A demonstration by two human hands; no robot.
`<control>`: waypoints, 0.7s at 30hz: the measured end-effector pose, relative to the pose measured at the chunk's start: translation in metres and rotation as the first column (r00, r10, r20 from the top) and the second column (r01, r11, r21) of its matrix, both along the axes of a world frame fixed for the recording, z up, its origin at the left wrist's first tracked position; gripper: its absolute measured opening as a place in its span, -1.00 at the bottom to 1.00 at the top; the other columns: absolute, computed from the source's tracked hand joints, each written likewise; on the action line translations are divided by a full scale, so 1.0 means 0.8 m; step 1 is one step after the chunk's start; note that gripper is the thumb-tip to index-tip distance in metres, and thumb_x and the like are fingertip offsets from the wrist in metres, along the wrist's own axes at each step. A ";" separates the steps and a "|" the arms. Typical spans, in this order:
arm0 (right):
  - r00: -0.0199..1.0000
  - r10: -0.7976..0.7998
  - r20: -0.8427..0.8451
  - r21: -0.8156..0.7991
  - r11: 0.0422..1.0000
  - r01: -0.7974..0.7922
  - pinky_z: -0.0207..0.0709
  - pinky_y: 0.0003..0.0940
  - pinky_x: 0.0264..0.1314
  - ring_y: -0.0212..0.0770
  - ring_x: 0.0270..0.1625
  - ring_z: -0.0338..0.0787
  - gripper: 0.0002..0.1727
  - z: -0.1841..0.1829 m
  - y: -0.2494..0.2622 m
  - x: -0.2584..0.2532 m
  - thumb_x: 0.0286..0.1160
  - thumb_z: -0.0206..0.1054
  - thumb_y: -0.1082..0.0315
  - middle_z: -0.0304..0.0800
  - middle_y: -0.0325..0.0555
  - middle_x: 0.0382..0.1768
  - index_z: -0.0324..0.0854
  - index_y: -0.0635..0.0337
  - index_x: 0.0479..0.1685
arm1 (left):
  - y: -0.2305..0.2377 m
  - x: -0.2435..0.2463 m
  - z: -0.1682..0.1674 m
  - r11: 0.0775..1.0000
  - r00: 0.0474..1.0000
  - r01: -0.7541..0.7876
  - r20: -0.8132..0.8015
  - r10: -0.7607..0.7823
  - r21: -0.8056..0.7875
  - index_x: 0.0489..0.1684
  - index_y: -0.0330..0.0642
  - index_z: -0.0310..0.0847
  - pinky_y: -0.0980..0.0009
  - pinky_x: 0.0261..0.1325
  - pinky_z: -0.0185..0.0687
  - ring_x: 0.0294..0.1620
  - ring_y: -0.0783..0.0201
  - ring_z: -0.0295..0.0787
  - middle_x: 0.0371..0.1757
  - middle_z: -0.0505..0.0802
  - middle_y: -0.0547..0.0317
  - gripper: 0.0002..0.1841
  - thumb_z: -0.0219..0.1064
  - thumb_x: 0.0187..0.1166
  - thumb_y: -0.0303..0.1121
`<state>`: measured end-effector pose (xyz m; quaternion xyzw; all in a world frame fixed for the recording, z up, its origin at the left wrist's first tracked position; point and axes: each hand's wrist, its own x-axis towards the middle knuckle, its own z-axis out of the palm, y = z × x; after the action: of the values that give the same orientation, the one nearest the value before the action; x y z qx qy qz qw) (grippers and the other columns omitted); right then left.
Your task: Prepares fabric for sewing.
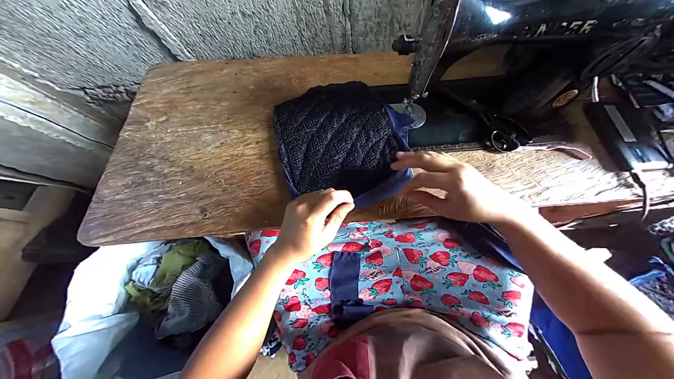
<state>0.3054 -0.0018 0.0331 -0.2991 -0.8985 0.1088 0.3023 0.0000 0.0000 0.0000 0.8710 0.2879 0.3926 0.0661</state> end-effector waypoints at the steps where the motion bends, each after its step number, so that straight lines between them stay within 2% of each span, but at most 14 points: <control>1: 0.999 0.035 0.003 -0.009 0.999 -0.035 0.48 0.04 0.57 0.00 0.51 0.67 -0.76 -0.003 0.013 -0.007 0.59 0.25 0.30 0.79 0.04 0.32 0.87 0.10 -0.16 | 0.001 -0.001 0.000 1.000 1.000 0.014 -0.011 -0.014 0.001 -0.16 -0.27 0.79 0.41 0.00 0.71 -0.18 0.24 0.84 -0.28 0.88 0.02 -0.78 0.24 0.71 -0.36; 4: 0.994 0.112 -0.003 -0.047 0.993 -0.112 0.54 -0.06 0.34 -0.15 0.16 0.81 -0.79 -0.004 0.039 -0.011 0.47 0.27 0.42 0.90 -0.10 -0.02 0.88 0.12 -0.22 | 0.003 -0.001 0.000 1.000 0.999 0.020 -0.033 -0.020 -0.011 -0.09 -0.22 0.90 0.41 -0.12 0.68 -0.29 0.26 0.79 -0.34 0.85 0.06 -0.75 0.26 0.68 -0.36; 6: 0.992 0.126 -0.018 -0.076 0.989 -0.127 0.55 -0.15 0.30 -0.21 0.05 0.82 -0.76 -0.001 0.044 -0.007 0.44 0.25 0.47 0.91 -0.15 -0.15 0.89 0.15 -0.22 | 0.004 0.000 0.001 0.999 0.999 0.005 -0.032 -0.006 -0.037 -0.04 -0.19 0.92 0.47 -0.22 0.62 -0.36 0.33 0.72 -0.38 0.81 0.11 -0.75 0.30 0.66 -0.30; 9: 0.994 0.097 -0.049 -0.113 0.988 -0.102 0.58 -0.25 0.28 -0.27 0.02 0.81 -0.74 0.002 0.041 -0.004 0.41 0.25 0.43 0.90 -0.16 -0.18 0.90 0.17 -0.17 | 0.003 0.003 -0.001 0.996 1.000 -0.027 -0.017 0.026 -0.084 0.02 -0.13 0.93 0.55 -0.28 0.58 -0.39 0.40 0.67 -0.38 0.78 0.16 -0.72 0.41 0.60 -0.17; 11: 0.997 0.060 -0.055 -0.122 0.990 -0.066 0.52 -0.17 0.28 -0.25 0.03 0.78 -0.76 0.000 0.036 -0.003 0.45 0.37 0.27 0.89 -0.18 -0.18 0.91 0.14 -0.11 | 0.002 0.005 -0.003 0.994 0.998 -0.057 -0.022 0.055 -0.095 0.04 -0.13 0.92 0.49 -0.28 0.60 -0.39 0.37 0.68 -0.36 0.79 0.15 -0.69 0.46 0.55 -0.14; 13: 0.999 0.008 -0.047 -0.094 0.996 -0.013 0.50 -0.13 0.23 -0.23 0.01 0.75 -0.74 -0.004 0.030 -0.004 0.39 0.48 0.16 0.86 -0.23 -0.21 0.93 0.08 -0.08 | 0.000 0.007 -0.002 0.992 0.996 -0.088 -0.037 0.085 -0.085 0.02 -0.14 0.93 0.46 -0.30 0.60 -0.40 0.34 0.70 -0.37 0.80 0.14 -0.69 0.46 0.53 -0.13; 17: 0.998 -0.062 -0.032 -0.075 0.995 0.059 0.47 -0.11 0.22 -0.20 -0.02 0.71 -0.75 -0.012 0.019 -0.009 0.36 0.52 0.17 0.81 -0.25 -0.26 0.95 0.02 -0.07 | -0.004 0.009 0.004 0.991 0.989 -0.127 -0.080 0.122 -0.051 -0.03 -0.11 0.94 0.41 -0.30 0.61 -0.41 0.31 0.71 -0.41 0.80 0.16 -0.70 0.44 0.54 -0.12; 21: 0.991 -0.122 -0.052 -0.107 0.987 0.116 0.49 -0.13 0.19 -0.19 0.00 0.71 -0.82 -0.011 0.007 -0.017 0.36 0.51 0.19 0.81 -0.25 -0.24 0.95 0.00 -0.19 | -0.006 0.011 0.007 0.994 0.991 -0.111 -0.078 0.110 -0.001 -0.14 -0.13 0.96 0.45 -0.22 0.64 -0.34 0.29 0.75 -0.39 0.82 0.12 -0.77 0.44 0.55 -0.21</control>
<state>0.2920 0.0038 0.0247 -0.3642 -0.8630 0.1459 0.3183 0.0088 -0.0045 0.0056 0.8681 0.3391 0.3608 0.0356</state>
